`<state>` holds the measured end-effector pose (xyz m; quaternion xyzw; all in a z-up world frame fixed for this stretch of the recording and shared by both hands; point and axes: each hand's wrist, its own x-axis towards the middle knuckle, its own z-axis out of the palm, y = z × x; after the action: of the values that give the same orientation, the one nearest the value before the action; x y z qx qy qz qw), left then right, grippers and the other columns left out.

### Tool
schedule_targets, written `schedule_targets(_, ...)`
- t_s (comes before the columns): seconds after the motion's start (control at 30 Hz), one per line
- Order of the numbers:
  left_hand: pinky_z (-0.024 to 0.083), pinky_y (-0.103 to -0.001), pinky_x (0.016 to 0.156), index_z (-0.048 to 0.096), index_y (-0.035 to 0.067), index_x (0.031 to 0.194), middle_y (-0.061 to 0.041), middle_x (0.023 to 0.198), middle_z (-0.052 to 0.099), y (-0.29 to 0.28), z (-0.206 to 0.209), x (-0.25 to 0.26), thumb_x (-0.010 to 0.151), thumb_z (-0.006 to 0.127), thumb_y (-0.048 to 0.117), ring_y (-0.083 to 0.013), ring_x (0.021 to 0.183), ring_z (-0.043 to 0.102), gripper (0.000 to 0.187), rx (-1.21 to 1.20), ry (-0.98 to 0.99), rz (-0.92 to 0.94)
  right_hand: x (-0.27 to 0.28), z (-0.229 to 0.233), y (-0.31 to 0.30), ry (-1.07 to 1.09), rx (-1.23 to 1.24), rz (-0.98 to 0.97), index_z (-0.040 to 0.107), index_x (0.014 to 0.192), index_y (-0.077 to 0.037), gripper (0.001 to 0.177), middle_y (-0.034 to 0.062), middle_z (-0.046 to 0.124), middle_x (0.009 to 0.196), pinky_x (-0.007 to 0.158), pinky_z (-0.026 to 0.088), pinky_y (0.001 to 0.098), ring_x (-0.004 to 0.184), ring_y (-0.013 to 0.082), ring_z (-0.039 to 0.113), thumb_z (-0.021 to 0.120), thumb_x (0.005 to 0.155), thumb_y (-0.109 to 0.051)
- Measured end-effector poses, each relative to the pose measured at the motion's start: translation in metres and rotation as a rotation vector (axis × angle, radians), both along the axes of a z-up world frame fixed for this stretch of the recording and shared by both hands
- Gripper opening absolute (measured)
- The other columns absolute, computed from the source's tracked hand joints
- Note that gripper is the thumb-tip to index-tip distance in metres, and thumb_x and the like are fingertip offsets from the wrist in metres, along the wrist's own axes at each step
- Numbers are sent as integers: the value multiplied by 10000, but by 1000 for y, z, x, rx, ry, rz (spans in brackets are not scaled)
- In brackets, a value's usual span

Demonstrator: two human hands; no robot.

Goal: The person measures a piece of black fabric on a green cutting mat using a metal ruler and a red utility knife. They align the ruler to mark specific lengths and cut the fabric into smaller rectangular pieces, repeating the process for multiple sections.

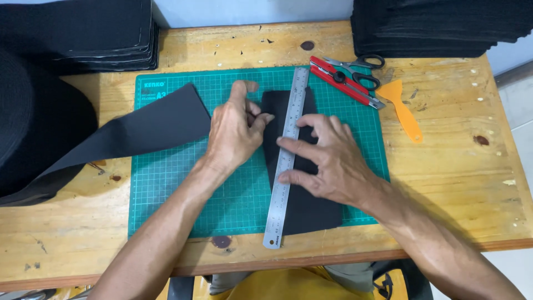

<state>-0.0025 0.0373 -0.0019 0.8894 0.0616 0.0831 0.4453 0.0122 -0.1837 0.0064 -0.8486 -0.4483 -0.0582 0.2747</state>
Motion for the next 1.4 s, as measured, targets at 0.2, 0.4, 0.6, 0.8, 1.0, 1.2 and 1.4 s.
schedule_targets(0.2,567,-520,747,460,96,1179,-132,864,699,-4,-10,3,897,763,61,-398,816,750,415,3,-70,3,-1,2,-1,97,-53,86,737,1173,-266,426,108,518,1342,958,379,462,1206,348,525,706,897,-591)
schedule_targets(0.4,562,-554,755,479,106,1124,-128,863,683,-4,-9,3,935,724,72,-429,861,734,311,81,-93,4,-2,1,-2,140,-79,47,730,1029,-214,271,118,526,1352,946,397,491,1232,364,505,799,861,-415)
schedule_targets(0.6,572,-553,753,474,138,1112,-140,882,670,7,-15,11,968,710,99,-436,870,726,279,187,-150,19,0,-8,-5,115,-74,30,681,1122,-162,272,142,513,1361,922,435,489,1250,386,531,737,871,-252)
schedule_targets(0.8,577,-541,741,477,155,1099,-137,862,641,10,-20,15,983,710,117,-436,861,723,263,252,-203,27,4,-12,-7,102,-23,35,653,1149,-123,312,161,515,1357,954,459,520,1258,406,552,742,861,-202)
schedule_targets(1.0,566,-557,769,490,136,1068,-194,882,645,10,-21,14,1006,682,147,-470,902,709,202,229,-181,43,1,2,-11,91,-29,-108,666,1156,-53,390,212,527,1319,905,528,516,1159,412,615,810,825,-202)
schedule_targets(1.2,550,-577,946,547,164,1359,-194,1203,657,-10,-8,1,866,831,226,-459,1156,667,573,120,-93,-71,-2,9,-8,148,-46,-136,675,1152,-40,383,214,548,1281,861,562,517,1069,420,669,797,832,-210)
schedule_targets(1.4,577,-539,843,597,118,1356,-199,1027,705,-1,-2,2,798,847,75,-438,975,717,613,-9,-11,-143,-8,-1,-10,144,-37,-173,667,1128,-82,374,167,559,1247,749,618,499,920,412,720,803,817,-238)
